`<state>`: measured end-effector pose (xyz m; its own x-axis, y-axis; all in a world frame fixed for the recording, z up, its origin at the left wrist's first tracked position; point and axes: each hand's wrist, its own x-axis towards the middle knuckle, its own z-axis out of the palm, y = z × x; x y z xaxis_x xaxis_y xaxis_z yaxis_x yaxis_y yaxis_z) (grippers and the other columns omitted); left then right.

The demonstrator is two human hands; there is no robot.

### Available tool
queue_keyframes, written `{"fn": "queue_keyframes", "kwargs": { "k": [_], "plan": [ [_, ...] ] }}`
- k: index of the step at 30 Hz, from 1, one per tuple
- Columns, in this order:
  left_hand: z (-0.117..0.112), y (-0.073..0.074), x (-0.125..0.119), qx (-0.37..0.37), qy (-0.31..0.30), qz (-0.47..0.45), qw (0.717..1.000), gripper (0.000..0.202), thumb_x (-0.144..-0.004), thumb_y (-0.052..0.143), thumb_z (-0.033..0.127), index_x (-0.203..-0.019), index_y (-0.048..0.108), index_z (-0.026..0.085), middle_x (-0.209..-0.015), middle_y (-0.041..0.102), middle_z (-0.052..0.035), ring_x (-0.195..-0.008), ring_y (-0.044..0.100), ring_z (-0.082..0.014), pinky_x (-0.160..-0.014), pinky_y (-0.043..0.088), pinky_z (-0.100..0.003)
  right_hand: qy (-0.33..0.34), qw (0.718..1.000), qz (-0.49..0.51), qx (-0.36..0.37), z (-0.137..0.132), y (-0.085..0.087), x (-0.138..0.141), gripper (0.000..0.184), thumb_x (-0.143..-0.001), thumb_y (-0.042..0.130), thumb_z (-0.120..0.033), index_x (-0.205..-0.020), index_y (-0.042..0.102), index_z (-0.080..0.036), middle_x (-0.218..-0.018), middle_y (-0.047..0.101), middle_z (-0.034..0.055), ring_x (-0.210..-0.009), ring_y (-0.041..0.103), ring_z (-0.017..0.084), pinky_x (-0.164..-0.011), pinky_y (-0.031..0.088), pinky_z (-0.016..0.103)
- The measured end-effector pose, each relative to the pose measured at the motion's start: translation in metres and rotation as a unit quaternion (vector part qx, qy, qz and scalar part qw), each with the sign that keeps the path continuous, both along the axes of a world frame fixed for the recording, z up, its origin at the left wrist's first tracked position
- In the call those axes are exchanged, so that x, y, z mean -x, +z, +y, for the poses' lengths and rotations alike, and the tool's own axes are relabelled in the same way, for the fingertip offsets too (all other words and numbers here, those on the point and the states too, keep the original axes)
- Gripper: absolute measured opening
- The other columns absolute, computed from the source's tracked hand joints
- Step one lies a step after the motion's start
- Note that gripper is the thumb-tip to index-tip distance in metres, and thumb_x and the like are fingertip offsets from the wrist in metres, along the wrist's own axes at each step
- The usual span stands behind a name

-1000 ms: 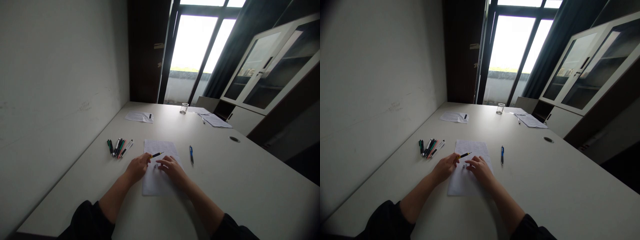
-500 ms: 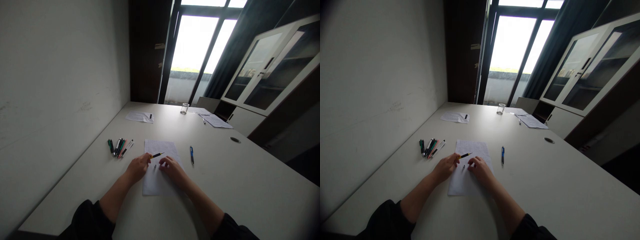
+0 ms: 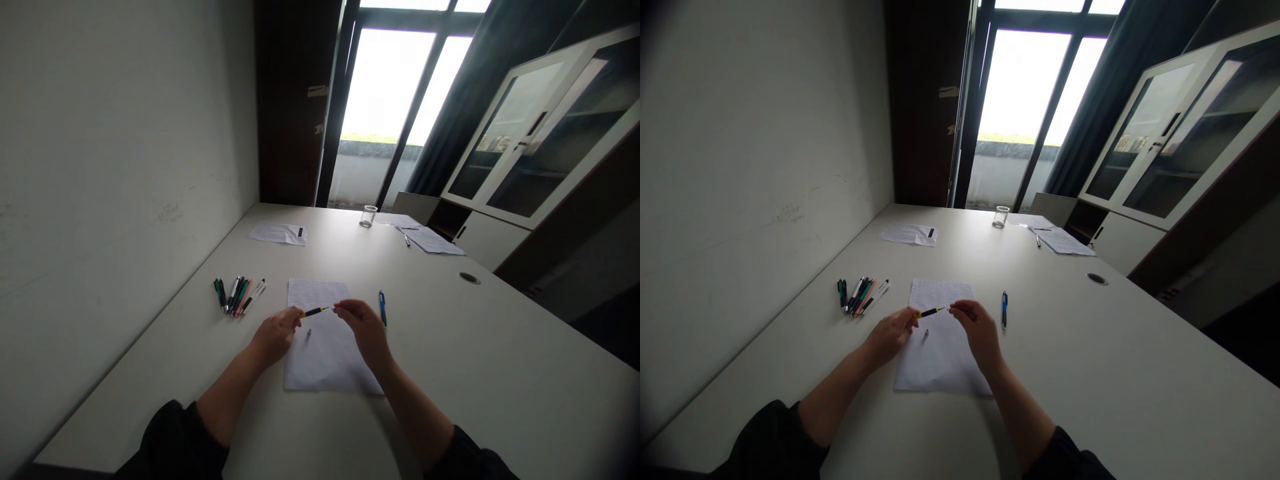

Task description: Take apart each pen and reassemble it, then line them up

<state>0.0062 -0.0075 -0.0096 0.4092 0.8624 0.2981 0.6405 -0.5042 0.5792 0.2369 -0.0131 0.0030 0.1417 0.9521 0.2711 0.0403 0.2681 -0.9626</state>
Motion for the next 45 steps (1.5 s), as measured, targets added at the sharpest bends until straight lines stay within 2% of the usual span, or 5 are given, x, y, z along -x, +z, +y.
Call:
{"fn": "queue_keyframes", "kwargs": {
  "k": [10,20,31,36,45],
  "plan": [
    [0.000,0.000,-0.001,-0.005,-0.013,0.004,1.000,0.032,-0.082,0.045,0.005,-0.107,0.052,0.024,-0.091,0.066,-0.0009,-0.082,0.062,-0.0168,-0.073,0.046,-0.026,-0.004,1.000,-0.020,-0.020,0.000,0.001,0.001,0.031,-0.074,0.075,-0.043,-0.093,0.066,-0.020,-0.094,0.074,0.0071,-0.090,0.068,0.022,-0.087,0.055,0.040],
    [-0.003,0.005,-0.003,-0.001,-0.033,-0.011,0.999,0.033,-0.082,0.043,0.003,-0.107,0.053,0.022,-0.090,0.066,-0.0015,-0.077,0.060,-0.0153,-0.071,0.045,-0.025,0.030,0.999,-0.014,-0.005,-0.002,-0.002,0.004,0.028,-0.074,0.077,-0.039,-0.092,0.066,-0.020,-0.092,0.074,0.0064,-0.088,0.070,0.022,-0.084,0.056,0.038],
    [-0.003,0.002,-0.003,-0.011,-0.044,-0.028,0.999,0.030,-0.085,0.043,0.004,-0.108,0.052,0.021,-0.090,0.065,-0.0021,-0.077,0.059,-0.0143,-0.071,0.047,-0.025,0.053,0.998,-0.038,-0.010,-0.004,-0.002,0.007,0.028,-0.075,0.076,-0.038,-0.094,0.068,-0.019,-0.095,0.074,0.0066,-0.091,0.070,0.022,-0.087,0.056,0.038],
    [-0.002,0.004,-0.003,-0.014,-0.047,-0.034,0.998,0.029,-0.086,0.042,0.005,-0.108,0.052,0.021,-0.089,0.065,-0.0016,-0.076,0.058,-0.0139,-0.070,0.046,-0.025,0.020,0.997,-0.067,-0.014,-0.003,-0.003,0.004,0.027,-0.077,0.074,-0.042,-0.088,0.069,-0.018,-0.087,0.074,0.0059,-0.081,0.069,0.020,-0.078,0.056,0.033],
    [-0.002,0.003,-0.003,-0.031,-0.048,-0.033,0.998,0.026,-0.088,0.041,0.005,-0.106,0.052,0.021,-0.088,0.064,-0.0011,-0.075,0.058,-0.0137,-0.070,0.046,-0.025,0.050,0.997,-0.054,0.007,0.000,-0.009,0.003,0.028,-0.076,0.074,-0.043,-0.086,0.067,-0.018,-0.075,0.070,0.0034,-0.071,0.065,0.017,-0.070,0.054,0.030]
  ]
}}
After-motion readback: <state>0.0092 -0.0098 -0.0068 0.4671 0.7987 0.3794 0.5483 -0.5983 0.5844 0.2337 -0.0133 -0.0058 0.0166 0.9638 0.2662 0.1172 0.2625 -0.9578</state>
